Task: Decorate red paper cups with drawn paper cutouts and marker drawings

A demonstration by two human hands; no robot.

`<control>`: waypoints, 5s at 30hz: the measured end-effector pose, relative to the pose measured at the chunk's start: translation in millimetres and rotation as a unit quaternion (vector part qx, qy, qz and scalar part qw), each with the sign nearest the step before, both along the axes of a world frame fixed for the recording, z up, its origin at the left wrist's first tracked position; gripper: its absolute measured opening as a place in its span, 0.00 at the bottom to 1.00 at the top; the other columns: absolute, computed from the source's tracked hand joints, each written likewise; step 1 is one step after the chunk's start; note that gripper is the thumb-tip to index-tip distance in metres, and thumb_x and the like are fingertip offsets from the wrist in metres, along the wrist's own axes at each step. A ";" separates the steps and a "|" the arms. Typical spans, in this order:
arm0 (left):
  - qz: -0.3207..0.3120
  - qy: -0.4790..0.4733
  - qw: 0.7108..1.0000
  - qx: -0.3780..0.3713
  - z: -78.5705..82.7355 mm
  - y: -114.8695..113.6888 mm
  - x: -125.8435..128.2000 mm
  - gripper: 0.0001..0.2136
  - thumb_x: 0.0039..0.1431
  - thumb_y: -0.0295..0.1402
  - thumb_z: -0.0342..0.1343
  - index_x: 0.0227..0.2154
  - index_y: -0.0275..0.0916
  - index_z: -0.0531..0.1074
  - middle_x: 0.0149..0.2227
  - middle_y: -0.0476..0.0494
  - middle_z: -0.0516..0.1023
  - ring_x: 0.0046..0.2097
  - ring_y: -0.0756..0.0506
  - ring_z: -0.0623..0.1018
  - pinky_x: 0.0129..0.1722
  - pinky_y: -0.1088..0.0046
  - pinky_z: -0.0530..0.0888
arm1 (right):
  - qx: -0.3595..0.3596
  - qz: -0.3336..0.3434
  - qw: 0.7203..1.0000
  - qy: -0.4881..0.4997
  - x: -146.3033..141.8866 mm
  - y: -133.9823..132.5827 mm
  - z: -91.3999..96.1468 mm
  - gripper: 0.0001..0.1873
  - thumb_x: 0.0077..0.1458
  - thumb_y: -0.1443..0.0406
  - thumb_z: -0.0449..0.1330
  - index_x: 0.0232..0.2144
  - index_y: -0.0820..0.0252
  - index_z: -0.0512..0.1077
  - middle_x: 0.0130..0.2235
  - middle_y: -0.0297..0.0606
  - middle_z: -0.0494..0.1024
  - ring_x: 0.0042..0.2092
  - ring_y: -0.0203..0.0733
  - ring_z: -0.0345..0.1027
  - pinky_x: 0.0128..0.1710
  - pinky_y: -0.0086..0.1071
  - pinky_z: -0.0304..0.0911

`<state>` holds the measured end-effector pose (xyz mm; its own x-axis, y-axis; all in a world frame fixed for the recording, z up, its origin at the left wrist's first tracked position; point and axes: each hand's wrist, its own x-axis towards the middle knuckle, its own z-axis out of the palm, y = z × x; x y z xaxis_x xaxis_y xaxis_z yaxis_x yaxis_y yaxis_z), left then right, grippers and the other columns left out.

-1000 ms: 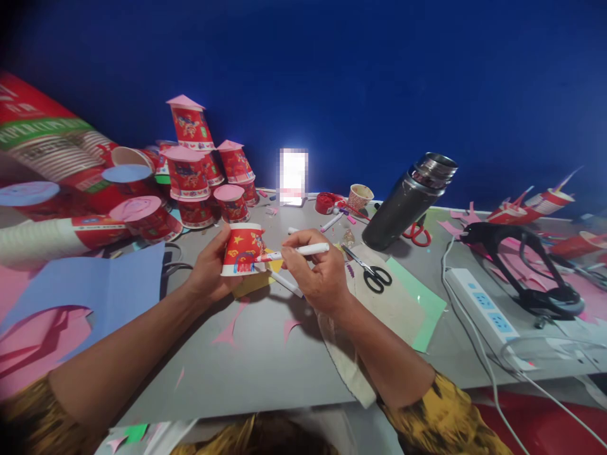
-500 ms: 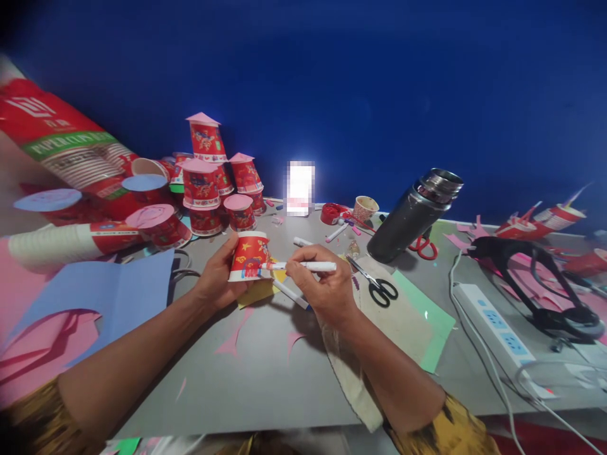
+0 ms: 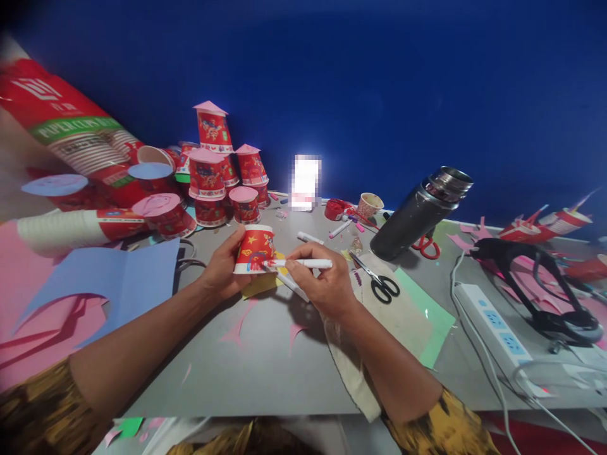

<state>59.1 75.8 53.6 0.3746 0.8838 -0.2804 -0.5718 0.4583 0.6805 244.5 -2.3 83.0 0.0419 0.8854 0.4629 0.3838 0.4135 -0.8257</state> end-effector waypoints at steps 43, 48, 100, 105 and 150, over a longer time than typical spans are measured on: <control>0.023 0.034 0.999 -0.003 -0.7 -0.1 3.3 0.19 0.70 0.45 0.56 0.41 0.30 0.78 0.34 0.37 0.84 0.33 0.44 0.84 0.38 0.68 0.83 | 0.015 -0.011 0.999 0.048 5.2 3.1 0.2 0.04 0.58 0.63 0.65 0.34 0.57 0.79 0.29 0.32 0.80 0.27 0.35 0.68 0.29 0.30 0.63; -0.024 0.002 1.000 -0.019 3.6 1.6 -1.7 0.22 0.69 0.49 0.56 0.42 0.30 0.78 0.32 0.36 0.83 0.31 0.42 0.83 0.35 0.64 0.83 | -0.028 0.012 0.990 0.137 7.3 7.9 -6.9 0.08 0.59 0.59 0.67 0.35 0.59 0.79 0.29 0.34 0.81 0.26 0.34 0.68 0.27 0.29 0.63; 0.020 0.052 0.998 -0.034 7.8 7.7 -7.4 0.18 0.74 0.40 0.46 0.48 0.30 0.75 0.34 0.33 0.83 0.30 0.39 0.84 0.29 0.61 0.84 | -0.064 -0.280 0.945 -0.155 98.7 119.2 38.7 0.07 0.61 0.63 0.63 0.30 0.56 0.76 0.33 0.37 0.83 0.39 0.44 0.76 0.44 0.33 0.64; 0.023 0.054 0.998 -0.030 5.9 9.5 -8.0 0.18 0.74 0.40 0.46 0.47 0.30 0.75 0.33 0.34 0.82 0.29 0.41 0.83 0.29 0.63 0.83 | -0.124 -0.288 0.919 -0.238 106.4 167.1 29.3 0.11 0.65 0.63 0.62 0.29 0.58 0.77 0.37 0.42 0.86 0.44 0.45 0.79 0.46 0.32 0.66; 0.021 0.060 0.996 -0.067 4.8 10.6 -6.3 0.16 0.72 0.37 0.50 0.48 0.29 0.76 0.33 0.34 0.83 0.28 0.42 0.83 0.29 0.64 0.83 | -0.099 -0.119 0.970 0.190 105.6 154.5 34.3 0.20 0.50 0.50 0.69 0.28 0.57 0.68 0.22 0.29 0.73 0.20 0.30 0.55 0.18 0.25 0.50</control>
<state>52.8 86.5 58.3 0.2950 0.8492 -0.4379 -0.5099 0.5275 0.6795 350.1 152.2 117.3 0.3903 0.8995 0.1965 0.1015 0.1701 -0.9802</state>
